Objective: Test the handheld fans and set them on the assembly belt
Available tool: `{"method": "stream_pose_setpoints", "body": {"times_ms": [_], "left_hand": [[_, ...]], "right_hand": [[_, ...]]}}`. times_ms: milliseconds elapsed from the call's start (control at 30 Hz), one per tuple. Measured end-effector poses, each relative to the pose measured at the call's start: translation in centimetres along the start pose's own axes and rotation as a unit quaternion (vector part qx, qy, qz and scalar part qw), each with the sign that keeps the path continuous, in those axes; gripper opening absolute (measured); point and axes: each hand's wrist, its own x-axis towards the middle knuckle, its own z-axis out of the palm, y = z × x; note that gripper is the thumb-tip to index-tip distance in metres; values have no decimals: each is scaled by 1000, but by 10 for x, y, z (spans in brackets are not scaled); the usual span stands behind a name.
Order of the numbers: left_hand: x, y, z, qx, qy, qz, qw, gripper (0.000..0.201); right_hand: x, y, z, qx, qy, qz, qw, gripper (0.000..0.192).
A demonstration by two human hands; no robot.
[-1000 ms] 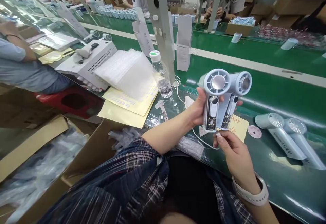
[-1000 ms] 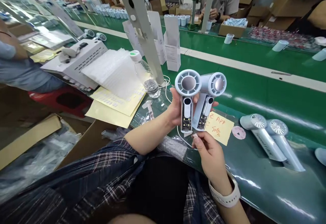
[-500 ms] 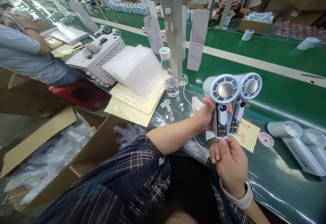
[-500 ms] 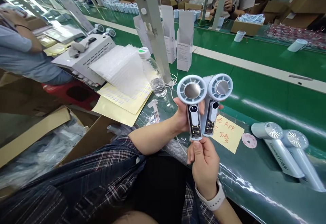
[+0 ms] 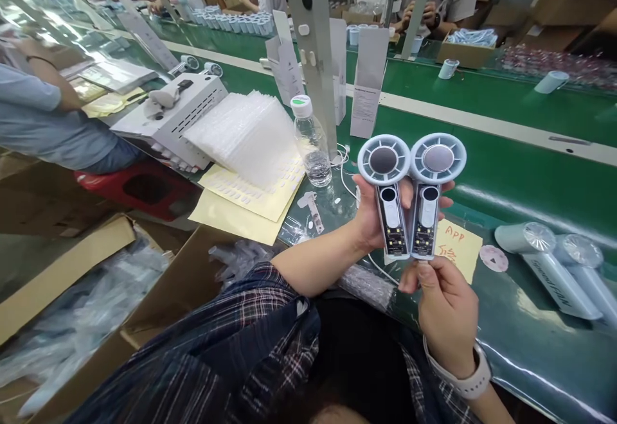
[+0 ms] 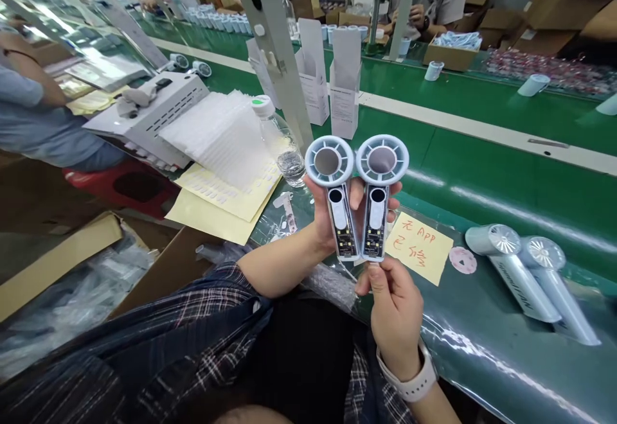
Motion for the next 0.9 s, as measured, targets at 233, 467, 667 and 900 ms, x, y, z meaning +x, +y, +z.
{"method": "stream_pose_setpoints", "body": {"times_ms": [233,467,667,900], "left_hand": [[-3,-12,2,82,15,15,996,101],[-4,-20,-2,105,10,42,994,103],[0,-14,-1,126,26,50,990,95],[-16,-3,-13,309,-132,-99,937,66]], "right_hand": [[-12,4,8,147,42,33,988,31],[-14,3,10,125,44,47,990,33],[1,10,-15,-58,53,-63,995,38],[13,13,-47,84,8,6,996,53]]}}
